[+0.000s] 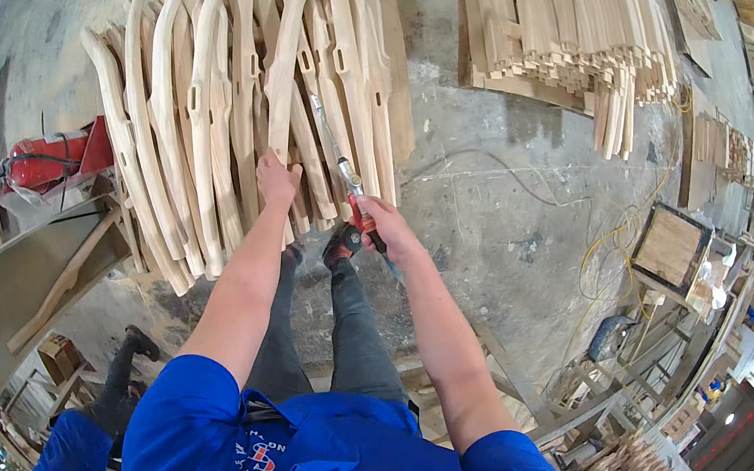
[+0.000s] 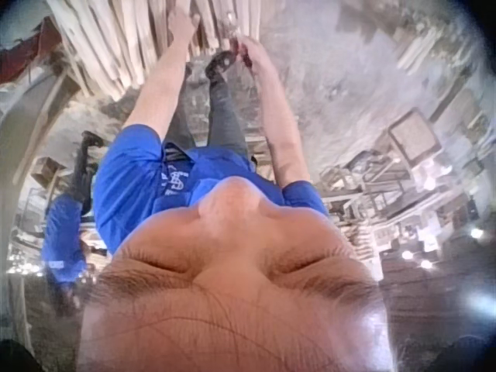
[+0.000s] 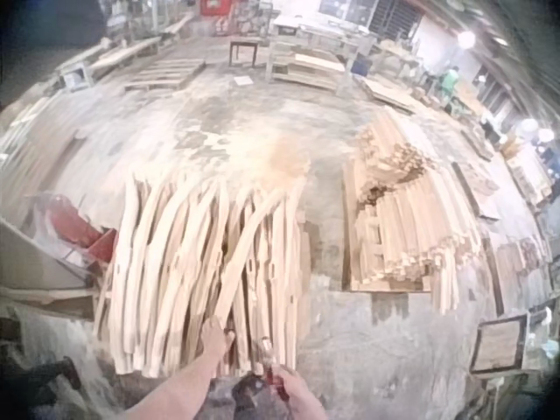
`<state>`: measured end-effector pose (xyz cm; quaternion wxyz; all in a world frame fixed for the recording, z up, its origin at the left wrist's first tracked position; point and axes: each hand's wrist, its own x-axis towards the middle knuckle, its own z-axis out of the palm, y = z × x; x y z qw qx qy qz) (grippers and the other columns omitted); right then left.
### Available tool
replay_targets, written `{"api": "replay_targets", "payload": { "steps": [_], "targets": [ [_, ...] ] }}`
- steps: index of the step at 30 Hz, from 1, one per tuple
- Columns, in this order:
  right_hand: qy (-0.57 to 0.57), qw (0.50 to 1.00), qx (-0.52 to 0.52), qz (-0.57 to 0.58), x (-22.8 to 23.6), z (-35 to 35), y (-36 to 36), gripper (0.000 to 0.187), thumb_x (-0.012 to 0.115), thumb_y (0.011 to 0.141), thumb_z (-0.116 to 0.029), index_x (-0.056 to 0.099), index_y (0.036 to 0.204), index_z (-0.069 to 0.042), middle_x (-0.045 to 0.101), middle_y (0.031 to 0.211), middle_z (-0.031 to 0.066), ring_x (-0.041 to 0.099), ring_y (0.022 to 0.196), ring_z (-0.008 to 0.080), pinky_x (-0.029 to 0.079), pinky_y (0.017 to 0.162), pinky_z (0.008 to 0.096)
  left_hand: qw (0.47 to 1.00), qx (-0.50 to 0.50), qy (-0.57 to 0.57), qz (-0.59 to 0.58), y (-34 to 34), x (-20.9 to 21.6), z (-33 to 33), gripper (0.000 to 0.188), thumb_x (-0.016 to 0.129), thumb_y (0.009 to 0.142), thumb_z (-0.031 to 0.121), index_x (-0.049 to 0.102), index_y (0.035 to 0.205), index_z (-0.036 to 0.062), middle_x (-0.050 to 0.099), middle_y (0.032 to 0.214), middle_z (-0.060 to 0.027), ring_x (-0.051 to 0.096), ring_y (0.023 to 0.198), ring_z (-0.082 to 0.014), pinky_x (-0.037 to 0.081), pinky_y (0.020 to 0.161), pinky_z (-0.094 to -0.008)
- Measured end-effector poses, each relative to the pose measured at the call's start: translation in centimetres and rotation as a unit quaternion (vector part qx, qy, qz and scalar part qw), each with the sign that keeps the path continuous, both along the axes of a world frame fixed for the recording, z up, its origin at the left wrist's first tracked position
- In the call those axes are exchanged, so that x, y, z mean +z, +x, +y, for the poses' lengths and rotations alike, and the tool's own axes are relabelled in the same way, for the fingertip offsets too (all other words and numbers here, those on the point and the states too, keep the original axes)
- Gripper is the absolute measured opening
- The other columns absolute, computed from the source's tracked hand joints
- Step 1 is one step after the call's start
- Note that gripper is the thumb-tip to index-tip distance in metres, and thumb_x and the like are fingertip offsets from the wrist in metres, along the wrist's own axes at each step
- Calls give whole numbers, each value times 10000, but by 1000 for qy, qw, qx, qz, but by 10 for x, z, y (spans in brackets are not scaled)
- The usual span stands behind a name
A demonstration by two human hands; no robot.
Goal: The person uses a handheld tool to smooth or deburr the edges of multiple wooden chair legs. They handle the parts one at a time, moving them between piles on the floor and a nearby workbench.
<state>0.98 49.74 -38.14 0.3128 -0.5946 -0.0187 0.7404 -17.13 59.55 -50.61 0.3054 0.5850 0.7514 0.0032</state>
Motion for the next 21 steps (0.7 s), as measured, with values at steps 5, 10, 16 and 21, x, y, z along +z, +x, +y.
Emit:
{"api": "replay_targets", "payload": {
  "steps": [5,10,16,21],
  "targets": [
    [13,999,-26,32,-13,16,6,239,462,915,-275,495,1011,-59,576,792,74,515,492,149,377,387,263,998,46,-36,-27,7,-24,4,791,691,671,332,299,1273,1,378,1252,-263,387,1156,-414,360,958,-442],
    [32,998,-34,32,-15,53,-30,227,506,899,-266,522,957,-48,570,782,64,520,514,147,389,402,262,981,36,-30,-190,-11,-38,15,445,697,657,266,526,958,-13,580,941,-226,583,851,-350,473,746,-409],
    [-11,989,-148,-10,-11,37,-35,255,505,890,-323,517,990,-88,579,787,59,520,523,142,393,404,265,938,147,-148,-277,26,-19,0,644,705,681,343,366,1173,103,556,1020,-190,558,918,-328,454,818,-422],
    [-36,987,-71,-142,-10,12,-20,258,519,882,-298,492,986,-64,545,741,52,552,512,151,407,362,267,951,171,-197,-169,38,-26,16,839,709,667,400,260,1296,75,392,1253,-270,395,1155,-427,358,956,-444]
  ]
}}
